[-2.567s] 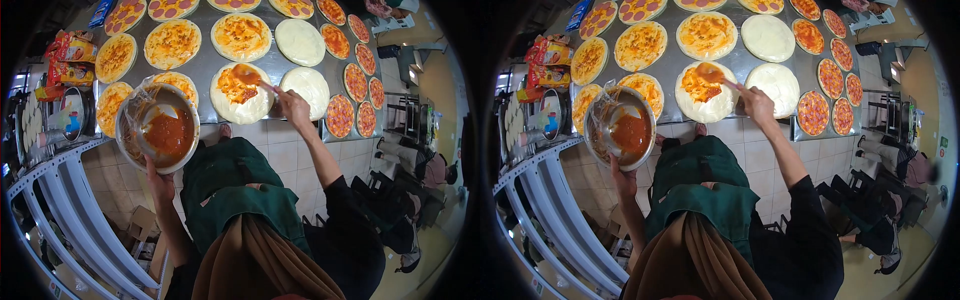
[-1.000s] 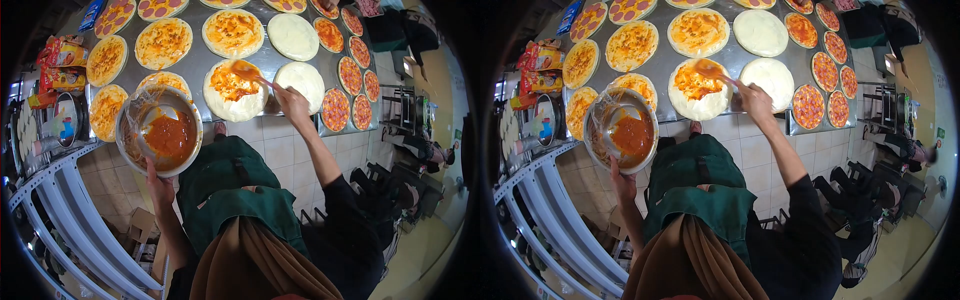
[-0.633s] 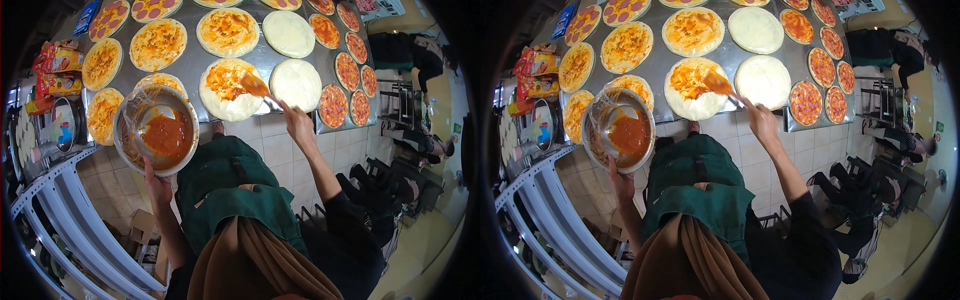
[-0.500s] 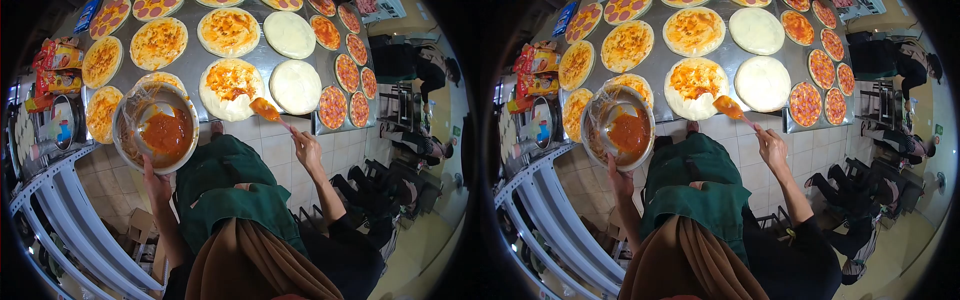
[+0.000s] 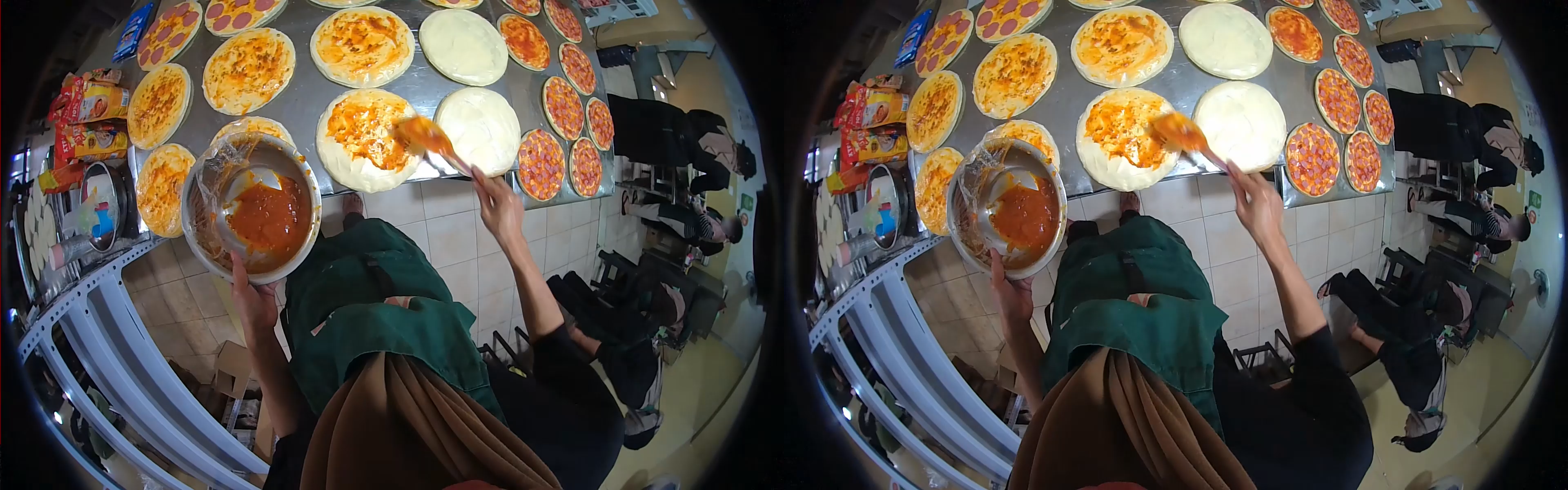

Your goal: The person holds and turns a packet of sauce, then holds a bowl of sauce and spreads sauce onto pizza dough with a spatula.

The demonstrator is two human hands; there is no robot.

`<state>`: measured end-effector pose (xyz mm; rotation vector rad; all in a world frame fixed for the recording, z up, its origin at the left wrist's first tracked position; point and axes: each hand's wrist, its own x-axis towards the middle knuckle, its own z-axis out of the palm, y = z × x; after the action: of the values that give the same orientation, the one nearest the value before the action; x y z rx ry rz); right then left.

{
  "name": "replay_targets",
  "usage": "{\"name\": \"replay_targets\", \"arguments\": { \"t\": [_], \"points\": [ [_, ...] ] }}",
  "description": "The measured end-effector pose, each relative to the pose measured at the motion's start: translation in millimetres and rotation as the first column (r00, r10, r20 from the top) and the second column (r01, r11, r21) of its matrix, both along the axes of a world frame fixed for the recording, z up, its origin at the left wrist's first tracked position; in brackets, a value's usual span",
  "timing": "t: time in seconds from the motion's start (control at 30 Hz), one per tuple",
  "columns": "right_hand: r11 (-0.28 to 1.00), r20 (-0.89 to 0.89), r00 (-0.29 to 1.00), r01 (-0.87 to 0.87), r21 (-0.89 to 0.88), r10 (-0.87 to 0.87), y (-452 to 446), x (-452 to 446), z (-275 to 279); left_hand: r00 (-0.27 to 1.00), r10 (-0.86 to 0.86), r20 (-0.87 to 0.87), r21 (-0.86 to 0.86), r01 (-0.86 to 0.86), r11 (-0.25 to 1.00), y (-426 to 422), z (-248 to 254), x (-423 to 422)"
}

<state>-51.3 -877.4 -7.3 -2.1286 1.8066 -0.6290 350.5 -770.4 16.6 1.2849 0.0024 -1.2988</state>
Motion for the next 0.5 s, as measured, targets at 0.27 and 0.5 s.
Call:
{"name": "replay_targets", "arguments": {
  "t": [0.27, 0.5],
  "points": [
    [0.966, -0.135, 0.991, 0.053, 0.253, -0.019, 47, -3, -14, 1.0, 0.006, 0.018, 0.022, -0.007, 1.0, 3, 2, -5],
    [0.974, 0.011, 0.998, 0.056, 0.222, -0.06, 28, 48, -23, 1.0, -0.001, 0.017, 0.032, 0.0, 0.999, 6, 3, -6]
  ]
}}
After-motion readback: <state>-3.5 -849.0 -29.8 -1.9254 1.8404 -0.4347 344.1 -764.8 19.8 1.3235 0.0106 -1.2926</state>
